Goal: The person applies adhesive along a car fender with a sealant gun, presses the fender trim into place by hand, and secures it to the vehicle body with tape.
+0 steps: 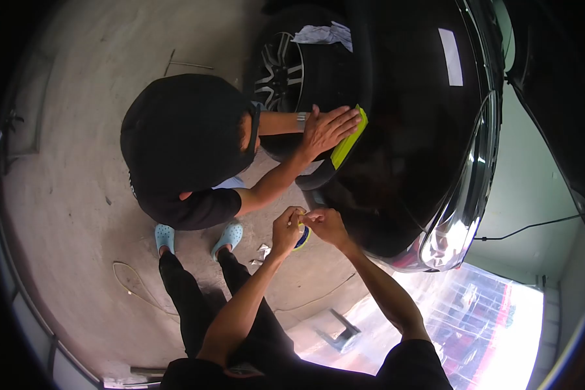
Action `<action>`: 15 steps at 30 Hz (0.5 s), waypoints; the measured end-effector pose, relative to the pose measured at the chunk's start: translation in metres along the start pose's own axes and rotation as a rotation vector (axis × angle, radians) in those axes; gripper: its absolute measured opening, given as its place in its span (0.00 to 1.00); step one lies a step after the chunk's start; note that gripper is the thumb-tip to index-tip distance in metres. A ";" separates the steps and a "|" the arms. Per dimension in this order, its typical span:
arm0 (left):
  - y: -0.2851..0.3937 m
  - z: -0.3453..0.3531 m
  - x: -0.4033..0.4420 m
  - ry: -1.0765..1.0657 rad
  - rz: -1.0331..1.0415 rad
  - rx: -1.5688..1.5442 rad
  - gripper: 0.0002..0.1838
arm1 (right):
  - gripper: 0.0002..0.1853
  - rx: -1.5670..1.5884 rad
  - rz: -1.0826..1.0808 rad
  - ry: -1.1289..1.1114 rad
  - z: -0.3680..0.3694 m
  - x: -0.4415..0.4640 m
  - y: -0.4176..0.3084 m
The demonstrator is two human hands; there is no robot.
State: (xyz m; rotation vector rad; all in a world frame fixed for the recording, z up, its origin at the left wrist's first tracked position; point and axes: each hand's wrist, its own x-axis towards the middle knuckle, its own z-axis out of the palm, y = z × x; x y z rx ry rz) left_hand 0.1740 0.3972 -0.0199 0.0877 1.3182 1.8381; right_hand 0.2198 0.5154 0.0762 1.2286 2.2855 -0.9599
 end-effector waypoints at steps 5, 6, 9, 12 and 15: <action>0.032 0.008 -0.005 -0.039 -0.046 0.196 0.12 | 0.12 0.451 0.056 -0.024 -0.001 -0.003 0.016; 0.036 0.009 -0.005 -0.046 -0.023 0.196 0.13 | 0.12 0.494 0.077 -0.017 -0.003 -0.003 0.013; 0.053 0.008 -0.004 -0.129 -0.096 0.171 0.16 | 0.10 0.542 0.075 0.045 -0.011 0.000 0.009; 0.048 0.016 -0.005 -0.124 0.219 0.227 0.24 | 0.08 0.343 -0.079 0.212 -0.028 -0.001 -0.010; 0.078 0.027 -0.017 -0.101 0.236 0.198 0.34 | 0.05 0.081 -0.258 0.412 -0.051 -0.003 -0.044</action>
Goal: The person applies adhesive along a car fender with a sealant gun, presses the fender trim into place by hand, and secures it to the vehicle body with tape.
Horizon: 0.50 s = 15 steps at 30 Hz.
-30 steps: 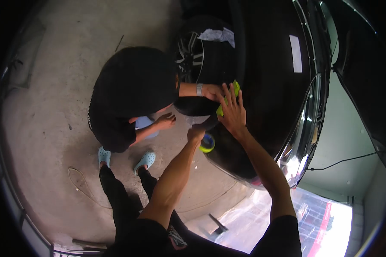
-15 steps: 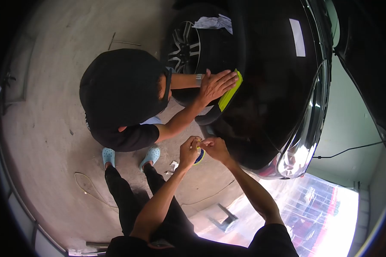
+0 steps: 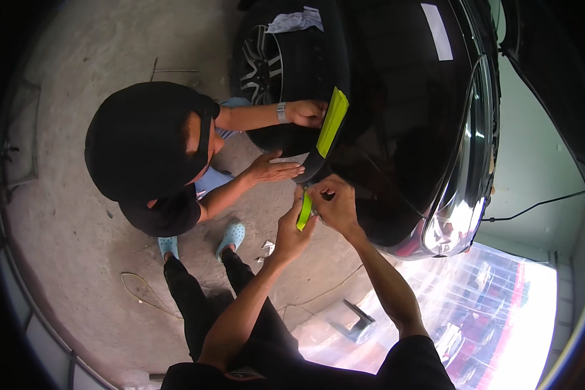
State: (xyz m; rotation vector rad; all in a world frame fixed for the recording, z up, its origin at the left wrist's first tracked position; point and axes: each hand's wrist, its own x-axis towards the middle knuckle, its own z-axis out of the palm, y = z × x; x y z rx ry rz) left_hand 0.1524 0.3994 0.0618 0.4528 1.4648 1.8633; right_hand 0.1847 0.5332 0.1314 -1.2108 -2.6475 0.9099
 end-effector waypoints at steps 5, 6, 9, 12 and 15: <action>0.005 0.000 0.018 0.080 0.096 -0.062 0.37 | 0.04 -0.333 -0.249 0.228 -0.039 0.041 -0.033; 0.005 0.006 0.022 0.103 0.156 -0.046 0.36 | 0.04 -0.443 -0.352 0.308 -0.047 0.058 -0.048; 0.005 0.018 0.045 0.167 0.228 0.025 0.26 | 0.05 -0.658 -0.513 0.452 -0.055 0.107 -0.061; 0.003 0.018 0.073 0.225 0.391 0.287 0.23 | 0.05 -0.793 -0.573 0.470 -0.054 0.131 -0.060; -0.022 0.020 0.089 0.165 0.376 0.388 0.28 | 0.05 -0.876 -0.591 0.465 -0.050 0.146 -0.056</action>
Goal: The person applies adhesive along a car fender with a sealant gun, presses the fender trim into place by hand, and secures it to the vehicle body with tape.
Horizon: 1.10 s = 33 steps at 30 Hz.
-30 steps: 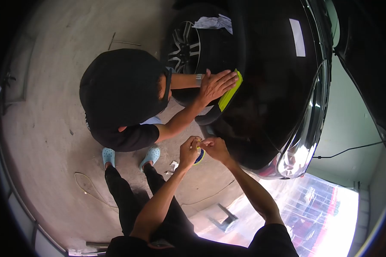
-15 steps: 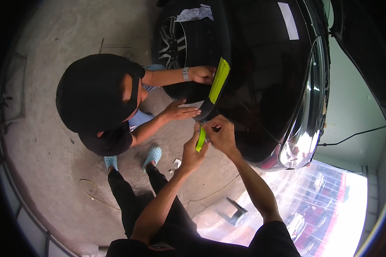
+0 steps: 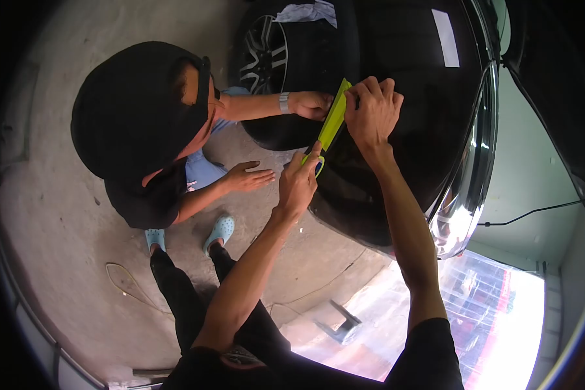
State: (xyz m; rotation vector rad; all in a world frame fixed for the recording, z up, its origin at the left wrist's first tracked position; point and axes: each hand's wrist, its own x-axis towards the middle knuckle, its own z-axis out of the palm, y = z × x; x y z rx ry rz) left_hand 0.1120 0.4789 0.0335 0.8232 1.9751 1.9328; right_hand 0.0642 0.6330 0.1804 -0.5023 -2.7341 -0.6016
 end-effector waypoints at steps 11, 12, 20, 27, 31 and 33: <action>-0.012 0.024 0.016 -0.149 -0.048 0.171 0.31 | 0.06 -0.134 -0.025 0.085 0.012 0.003 0.007; -0.013 0.025 0.018 -0.169 -0.058 0.203 0.31 | 0.07 -0.144 0.011 0.087 0.006 0.010 0.007; -0.003 0.024 0.029 -0.310 -0.088 0.393 0.30 | 0.21 -0.238 0.047 -0.040 -0.003 0.015 0.005; 0.003 0.026 0.033 -0.399 -0.116 0.426 0.33 | 0.36 -0.245 -0.012 -0.160 -0.002 -0.004 -0.002; 0.002 0.026 0.034 -0.383 -0.143 0.381 0.28 | 0.42 -0.203 -0.031 -0.054 0.005 0.002 -0.004; 0.002 0.024 0.034 -0.383 -0.131 0.372 0.29 | 0.42 -0.199 0.038 -0.040 0.007 0.020 -0.002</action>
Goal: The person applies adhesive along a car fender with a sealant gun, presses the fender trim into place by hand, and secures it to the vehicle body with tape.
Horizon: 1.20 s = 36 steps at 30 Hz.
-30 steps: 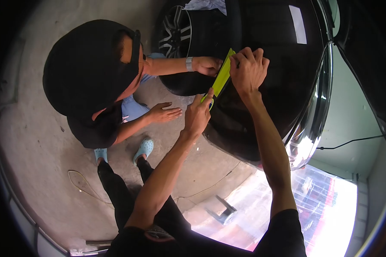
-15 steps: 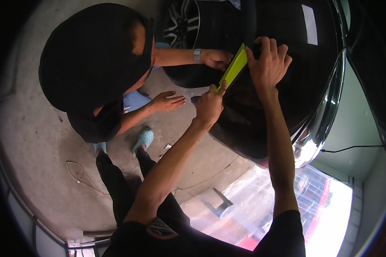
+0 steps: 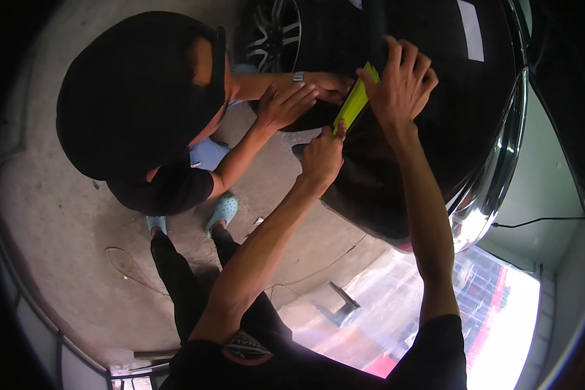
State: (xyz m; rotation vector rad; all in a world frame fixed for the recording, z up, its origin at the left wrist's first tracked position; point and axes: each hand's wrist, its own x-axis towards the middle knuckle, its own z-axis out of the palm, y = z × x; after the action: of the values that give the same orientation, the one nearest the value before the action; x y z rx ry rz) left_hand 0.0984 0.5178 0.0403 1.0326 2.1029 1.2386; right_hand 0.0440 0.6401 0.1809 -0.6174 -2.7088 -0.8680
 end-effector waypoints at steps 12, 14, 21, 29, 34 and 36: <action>-0.003 -0.003 0.000 -0.033 -0.048 -0.017 0.23 | 0.52 -0.051 -0.150 -0.232 0.004 -0.048 -0.010; -0.006 -0.003 -0.004 0.011 -0.058 -0.038 0.20 | 0.55 -0.050 -0.146 -0.289 0.002 -0.053 -0.014; -0.012 0.002 -0.001 0.095 -0.101 -0.200 0.13 | 0.59 -0.043 -0.164 -0.359 0.005 -0.070 -0.021; -0.017 -0.003 0.022 -0.128 -0.771 -0.979 0.11 | 0.61 -0.013 -0.229 -0.383 0.005 -0.078 -0.021; -0.016 0.002 0.031 -0.125 -0.881 -1.216 0.09 | 0.59 -0.062 -0.248 -0.375 0.011 -0.080 -0.022; -0.022 0.023 0.034 -0.088 -0.895 -1.317 0.07 | 0.56 -0.009 -0.269 -0.346 0.014 -0.083 -0.019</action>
State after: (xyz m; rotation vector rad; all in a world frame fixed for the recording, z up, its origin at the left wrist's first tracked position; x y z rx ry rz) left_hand 0.0863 0.5501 0.0090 -0.3950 0.9521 1.5240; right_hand 0.1075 0.6078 0.1324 -0.4445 -3.1581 -0.9063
